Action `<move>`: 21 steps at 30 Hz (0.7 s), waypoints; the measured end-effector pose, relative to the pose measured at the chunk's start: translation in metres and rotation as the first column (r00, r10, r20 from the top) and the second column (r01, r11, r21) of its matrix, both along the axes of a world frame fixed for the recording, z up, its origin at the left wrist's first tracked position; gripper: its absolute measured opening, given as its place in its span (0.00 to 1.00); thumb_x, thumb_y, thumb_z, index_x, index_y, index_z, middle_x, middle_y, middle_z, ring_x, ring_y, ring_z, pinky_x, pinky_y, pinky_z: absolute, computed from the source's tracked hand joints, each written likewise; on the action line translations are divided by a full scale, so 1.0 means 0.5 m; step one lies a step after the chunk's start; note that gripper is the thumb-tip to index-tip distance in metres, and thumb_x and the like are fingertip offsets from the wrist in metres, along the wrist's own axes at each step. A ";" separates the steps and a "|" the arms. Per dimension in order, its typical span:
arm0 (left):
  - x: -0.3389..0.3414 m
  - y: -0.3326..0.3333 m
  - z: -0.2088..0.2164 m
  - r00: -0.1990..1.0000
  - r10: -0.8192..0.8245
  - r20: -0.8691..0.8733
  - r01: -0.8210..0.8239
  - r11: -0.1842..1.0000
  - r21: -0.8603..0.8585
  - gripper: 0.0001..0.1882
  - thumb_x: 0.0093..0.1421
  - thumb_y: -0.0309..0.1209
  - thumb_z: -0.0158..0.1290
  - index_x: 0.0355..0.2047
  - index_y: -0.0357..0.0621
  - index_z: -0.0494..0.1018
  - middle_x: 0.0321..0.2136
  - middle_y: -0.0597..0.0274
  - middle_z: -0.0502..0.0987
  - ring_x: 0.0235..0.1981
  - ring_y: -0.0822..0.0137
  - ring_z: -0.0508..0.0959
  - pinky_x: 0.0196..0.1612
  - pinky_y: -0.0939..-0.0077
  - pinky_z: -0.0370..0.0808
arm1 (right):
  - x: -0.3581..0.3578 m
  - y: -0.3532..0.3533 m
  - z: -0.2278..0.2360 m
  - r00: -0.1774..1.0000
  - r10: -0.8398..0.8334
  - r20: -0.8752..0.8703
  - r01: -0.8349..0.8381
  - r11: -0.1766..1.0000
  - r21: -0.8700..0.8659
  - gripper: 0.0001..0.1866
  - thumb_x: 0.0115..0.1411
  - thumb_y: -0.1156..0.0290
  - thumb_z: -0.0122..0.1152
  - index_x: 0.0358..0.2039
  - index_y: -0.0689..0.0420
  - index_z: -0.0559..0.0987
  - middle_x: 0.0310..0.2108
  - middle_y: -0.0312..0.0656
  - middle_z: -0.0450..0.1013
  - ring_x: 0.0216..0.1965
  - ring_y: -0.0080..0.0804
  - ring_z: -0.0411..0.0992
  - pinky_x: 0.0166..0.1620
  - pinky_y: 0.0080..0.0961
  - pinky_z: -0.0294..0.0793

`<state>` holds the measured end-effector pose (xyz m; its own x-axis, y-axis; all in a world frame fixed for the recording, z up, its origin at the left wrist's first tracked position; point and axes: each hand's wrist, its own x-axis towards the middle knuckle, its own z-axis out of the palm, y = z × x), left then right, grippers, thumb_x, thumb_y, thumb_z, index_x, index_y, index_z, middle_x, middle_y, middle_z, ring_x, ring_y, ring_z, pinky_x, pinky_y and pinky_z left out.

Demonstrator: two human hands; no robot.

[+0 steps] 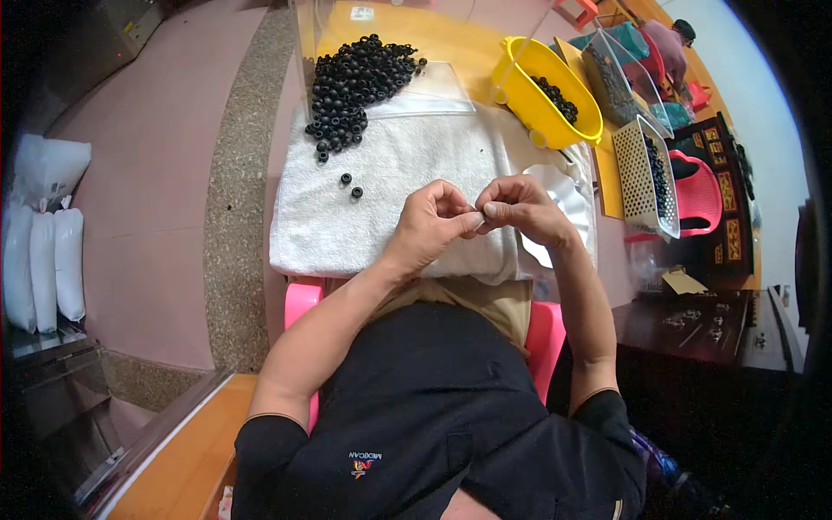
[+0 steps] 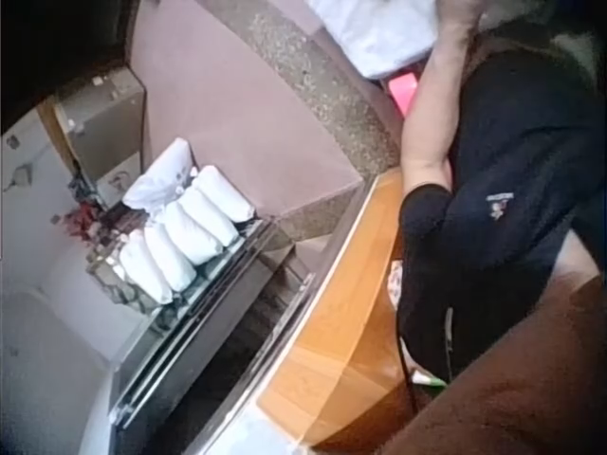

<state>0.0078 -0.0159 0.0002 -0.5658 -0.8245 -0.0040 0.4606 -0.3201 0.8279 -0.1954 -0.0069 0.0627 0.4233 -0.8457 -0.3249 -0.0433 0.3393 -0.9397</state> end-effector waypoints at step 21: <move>0.002 -0.003 -0.016 0.993 0.074 -0.094 -0.052 0.974 0.219 0.08 0.57 0.24 0.59 0.32 0.44 0.69 0.30 0.64 0.78 0.31 0.75 0.78 0.36 0.81 0.78 | 0.097 0.061 -0.076 0.791 -0.545 -0.277 0.000 0.454 -0.891 0.21 0.47 0.86 0.66 0.44 0.63 0.75 0.40 0.47 0.72 0.36 0.33 0.76 0.39 0.23 0.77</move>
